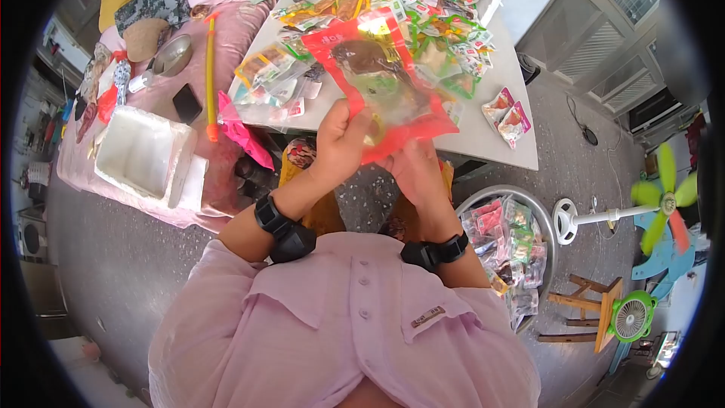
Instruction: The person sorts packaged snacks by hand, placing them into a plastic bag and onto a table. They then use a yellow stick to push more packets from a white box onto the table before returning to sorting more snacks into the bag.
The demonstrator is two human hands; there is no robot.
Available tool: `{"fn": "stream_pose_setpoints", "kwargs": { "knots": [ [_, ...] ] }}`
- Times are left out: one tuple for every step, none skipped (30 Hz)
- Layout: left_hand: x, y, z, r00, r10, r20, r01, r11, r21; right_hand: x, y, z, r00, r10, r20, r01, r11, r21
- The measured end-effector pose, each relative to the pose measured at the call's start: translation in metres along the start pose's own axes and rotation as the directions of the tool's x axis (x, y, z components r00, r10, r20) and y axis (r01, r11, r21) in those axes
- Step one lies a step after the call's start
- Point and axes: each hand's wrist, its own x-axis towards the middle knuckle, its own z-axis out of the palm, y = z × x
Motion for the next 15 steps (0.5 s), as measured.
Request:
{"fn": "stream_pose_setpoints", "kwargs": {
  "knots": [
    [-0.01, -0.004, 0.009, 1.0, -0.014, 0.027, 0.016, 0.997, -0.077, -0.003, -0.005, 0.008, 0.999, -0.04, 0.021, 0.039, 0.998, 0.046],
    [-0.014, -0.011, 0.012, 0.999, 0.013, 0.029, -0.012, 0.999, -0.037, -0.009, -0.015, 0.023, 0.997, -0.062, -0.054, 0.065, 0.996, 0.056],
    [-0.017, -0.018, 0.014, 0.999, 0.038, 0.034, -0.038, 0.999, 0.003, -0.015, -0.02, 0.024, 0.994, -0.08, -0.081, 0.083, 0.996, 0.035],
    [-0.021, -0.023, 0.017, 0.997, 0.06, 0.043, -0.062, 0.997, 0.041, -0.02, -0.024, 0.022, 0.989, -0.099, -0.112, 0.101, 0.995, 0.013],
    [-0.023, -0.023, 0.02, 0.99, 0.104, 0.093, -0.117, 0.983, 0.14, -0.025, -0.027, 0.018, 0.982, -0.119, -0.144, 0.119, 0.993, -0.01],
    [-0.026, -0.02, 0.023, 0.979, 0.142, 0.149, -0.174, 0.957, 0.232, -0.03, -0.025, 0.012, 0.966, -0.173, -0.191, 0.184, 0.982, 0.041],
    [-0.03, -0.02, 0.025, 0.961, 0.176, 0.211, -0.237, 0.92, 0.312, -0.032, -0.026, 0.01, 0.953, -0.175, -0.249, 0.191, 0.981, 0.043],
    [-0.035, -0.026, 0.027, 0.956, 0.155, 0.248, -0.235, 0.911, 0.339, -0.032, -0.03, 0.009, 0.935, -0.18, -0.307, 0.203, 0.978, 0.044],
    [-0.04, -0.027, 0.03, 0.927, 0.174, 0.332, -0.297, 0.882, 0.367, -0.035, -0.037, 0.01, 0.914, -0.185, -0.361, 0.216, 0.975, 0.045],
    [-0.041, -0.026, 0.032, 0.889, 0.198, 0.413, -0.368, 0.845, 0.388, -0.04, -0.046, 0.015, 0.888, -0.171, -0.428, 0.209, 0.977, 0.043],
    [-0.042, -0.026, 0.032, 0.846, 0.22, 0.485, -0.441, 0.801, 0.404, -0.046, -0.053, 0.013, 0.851, -0.224, -0.475, 0.239, 0.971, -0.03],
    [-0.042, -0.032, 0.031, 0.779, 0.283, 0.56, -0.534, 0.768, 0.354, -0.054, -0.062, 0.009, 0.812, -0.274, -0.515, 0.258, 0.961, -0.103],
    [-0.043, -0.033, 0.031, 0.786, 0.223, 0.577, -0.459, 0.835, 0.303, -0.061, -0.072, 0.008, 0.772, -0.323, -0.547, 0.271, 0.946, -0.177],
    [-0.043, -0.033, 0.031, 0.787, 0.164, 0.595, -0.376, 0.891, 0.253, -0.072, -0.091, 0.014, 0.783, -0.337, -0.522, 0.287, 0.941, -0.178],
    [-0.043, -0.033, 0.028, 0.783, 0.103, 0.614, -0.286, 0.935, 0.208, -0.08, -0.101, -0.004, 0.753, -0.401, -0.521, 0.311, 0.915, -0.255]
  ]
}}
